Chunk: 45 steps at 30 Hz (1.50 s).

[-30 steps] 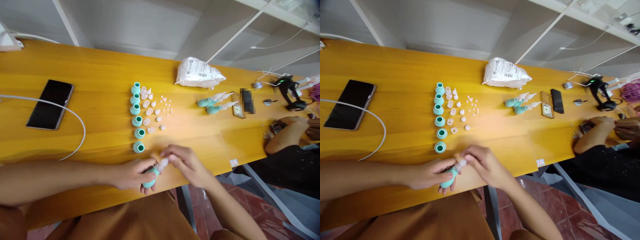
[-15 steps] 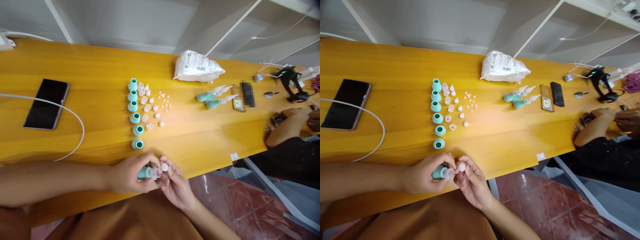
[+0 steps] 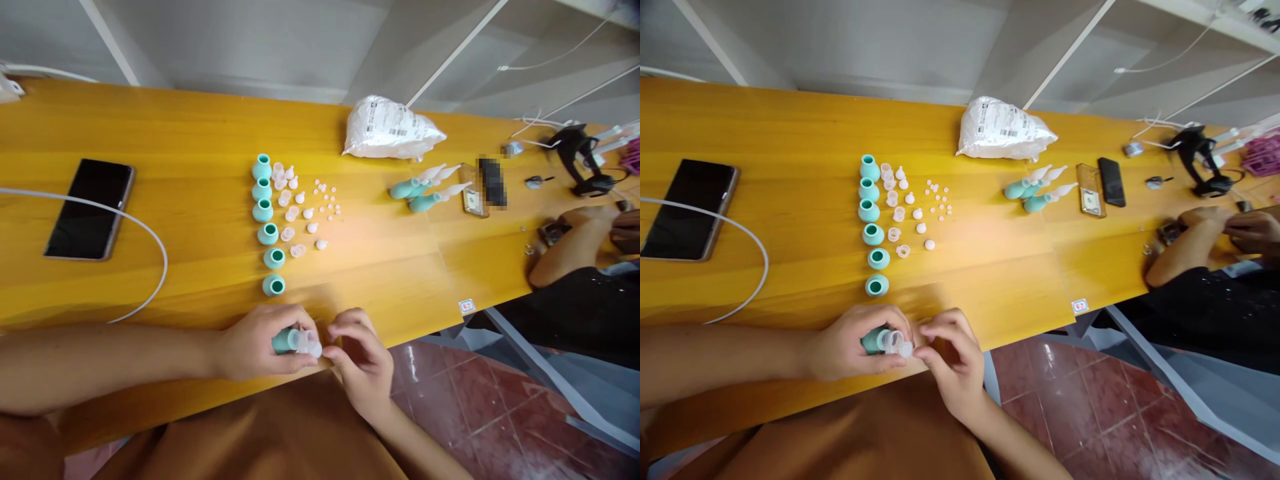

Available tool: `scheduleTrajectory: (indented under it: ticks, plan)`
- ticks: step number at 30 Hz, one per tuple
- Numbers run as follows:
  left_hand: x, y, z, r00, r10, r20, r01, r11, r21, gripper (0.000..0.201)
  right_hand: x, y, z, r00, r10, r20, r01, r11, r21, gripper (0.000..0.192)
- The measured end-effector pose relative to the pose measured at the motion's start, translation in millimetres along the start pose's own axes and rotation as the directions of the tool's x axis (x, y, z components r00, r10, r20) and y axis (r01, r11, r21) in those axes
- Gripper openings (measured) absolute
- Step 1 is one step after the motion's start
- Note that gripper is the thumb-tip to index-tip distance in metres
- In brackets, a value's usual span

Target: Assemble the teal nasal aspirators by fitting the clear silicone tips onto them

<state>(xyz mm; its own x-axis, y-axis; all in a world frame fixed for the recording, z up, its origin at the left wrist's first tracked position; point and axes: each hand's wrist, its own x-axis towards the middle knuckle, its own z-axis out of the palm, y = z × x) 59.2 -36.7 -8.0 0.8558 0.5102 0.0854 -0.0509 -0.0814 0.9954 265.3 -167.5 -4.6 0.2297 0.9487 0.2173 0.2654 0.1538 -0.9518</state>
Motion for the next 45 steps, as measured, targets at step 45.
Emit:
scheduleTrajectory:
  ticks: [45]
  plan:
    - [4,1,-2.2,0.955,-0.277,0.108,0.288,0.952,-0.103,0.038,34,-29,-42,0.821,-0.091,0.563,0.281,0.924,-0.261,0.034]
